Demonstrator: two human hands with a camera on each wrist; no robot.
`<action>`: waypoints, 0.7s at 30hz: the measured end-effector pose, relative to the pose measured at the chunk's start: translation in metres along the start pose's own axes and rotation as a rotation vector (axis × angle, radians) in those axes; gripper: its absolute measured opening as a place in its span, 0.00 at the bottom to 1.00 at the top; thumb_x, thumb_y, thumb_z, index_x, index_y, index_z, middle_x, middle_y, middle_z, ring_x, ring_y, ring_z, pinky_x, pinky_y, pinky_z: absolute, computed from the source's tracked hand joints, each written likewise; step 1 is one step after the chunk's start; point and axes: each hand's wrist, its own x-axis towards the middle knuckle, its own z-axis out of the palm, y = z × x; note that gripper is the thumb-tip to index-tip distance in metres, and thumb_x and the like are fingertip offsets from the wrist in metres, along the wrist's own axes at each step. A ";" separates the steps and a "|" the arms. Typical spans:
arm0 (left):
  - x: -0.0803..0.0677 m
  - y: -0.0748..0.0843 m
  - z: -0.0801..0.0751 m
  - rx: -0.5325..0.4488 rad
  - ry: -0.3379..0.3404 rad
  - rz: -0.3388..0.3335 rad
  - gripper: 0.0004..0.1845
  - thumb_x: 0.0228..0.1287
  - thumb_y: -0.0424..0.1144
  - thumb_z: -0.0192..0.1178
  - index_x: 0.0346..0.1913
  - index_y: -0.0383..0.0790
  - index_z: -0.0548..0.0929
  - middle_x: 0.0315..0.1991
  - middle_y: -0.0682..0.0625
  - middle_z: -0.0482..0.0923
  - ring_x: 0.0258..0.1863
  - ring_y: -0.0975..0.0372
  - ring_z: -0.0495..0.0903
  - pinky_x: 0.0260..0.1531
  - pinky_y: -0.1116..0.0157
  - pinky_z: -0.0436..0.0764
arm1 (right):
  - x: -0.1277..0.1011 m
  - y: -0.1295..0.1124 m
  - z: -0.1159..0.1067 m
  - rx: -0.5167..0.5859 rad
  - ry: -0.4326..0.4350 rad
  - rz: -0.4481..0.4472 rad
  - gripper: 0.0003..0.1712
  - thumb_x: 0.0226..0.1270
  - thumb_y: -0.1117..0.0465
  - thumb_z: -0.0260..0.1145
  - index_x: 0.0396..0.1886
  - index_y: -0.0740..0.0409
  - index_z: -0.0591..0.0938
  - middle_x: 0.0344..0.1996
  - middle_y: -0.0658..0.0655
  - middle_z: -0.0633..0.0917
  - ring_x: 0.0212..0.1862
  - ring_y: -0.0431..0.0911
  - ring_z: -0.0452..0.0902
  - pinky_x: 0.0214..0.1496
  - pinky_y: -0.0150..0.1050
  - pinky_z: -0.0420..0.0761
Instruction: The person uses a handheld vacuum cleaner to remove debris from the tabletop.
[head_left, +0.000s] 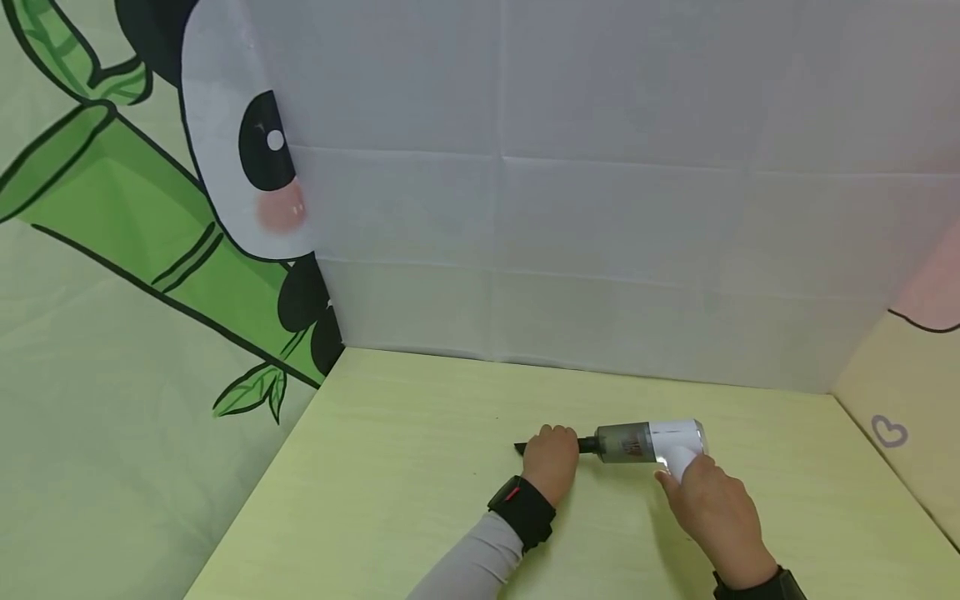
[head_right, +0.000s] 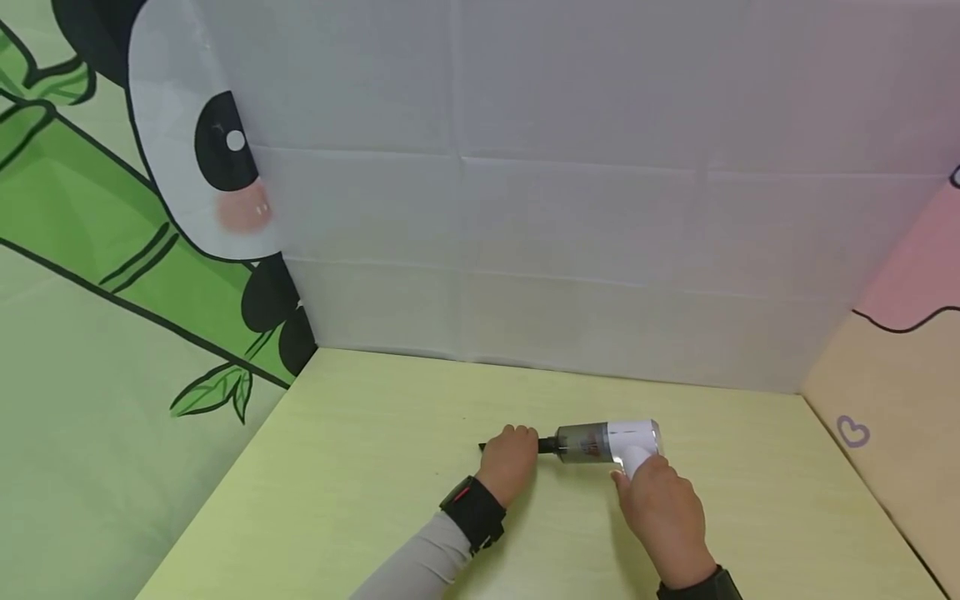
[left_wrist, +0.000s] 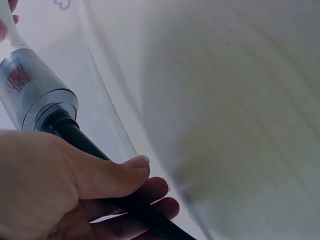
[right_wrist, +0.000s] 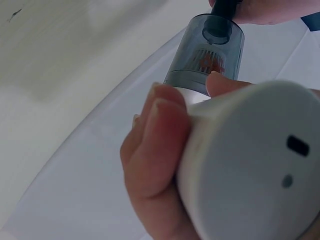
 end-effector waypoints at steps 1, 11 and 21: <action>0.000 0.000 0.000 0.000 0.004 0.000 0.03 0.67 0.39 0.67 0.37 0.44 0.85 0.31 0.52 0.81 0.32 0.61 0.79 0.30 0.67 0.80 | 0.000 0.000 0.000 0.000 -0.001 0.001 0.30 0.70 0.50 0.66 0.32 0.77 0.70 0.19 0.60 0.74 0.19 0.51 0.71 0.18 0.44 0.71; 0.002 -0.002 0.003 -0.002 -0.028 -0.012 0.03 0.69 0.39 0.65 0.39 0.44 0.85 0.33 0.51 0.81 0.34 0.61 0.79 0.33 0.67 0.81 | 0.002 -0.001 0.001 0.000 0.000 -0.003 0.30 0.70 0.50 0.66 0.32 0.77 0.70 0.19 0.60 0.74 0.20 0.51 0.71 0.19 0.44 0.71; 0.006 -0.009 0.003 0.003 -0.030 -0.016 0.04 0.69 0.39 0.66 0.40 0.43 0.85 0.33 0.51 0.81 0.36 0.60 0.80 0.36 0.66 0.82 | 0.010 -0.004 0.007 0.024 -0.004 0.002 0.30 0.70 0.49 0.66 0.33 0.76 0.71 0.20 0.60 0.75 0.21 0.52 0.72 0.18 0.44 0.71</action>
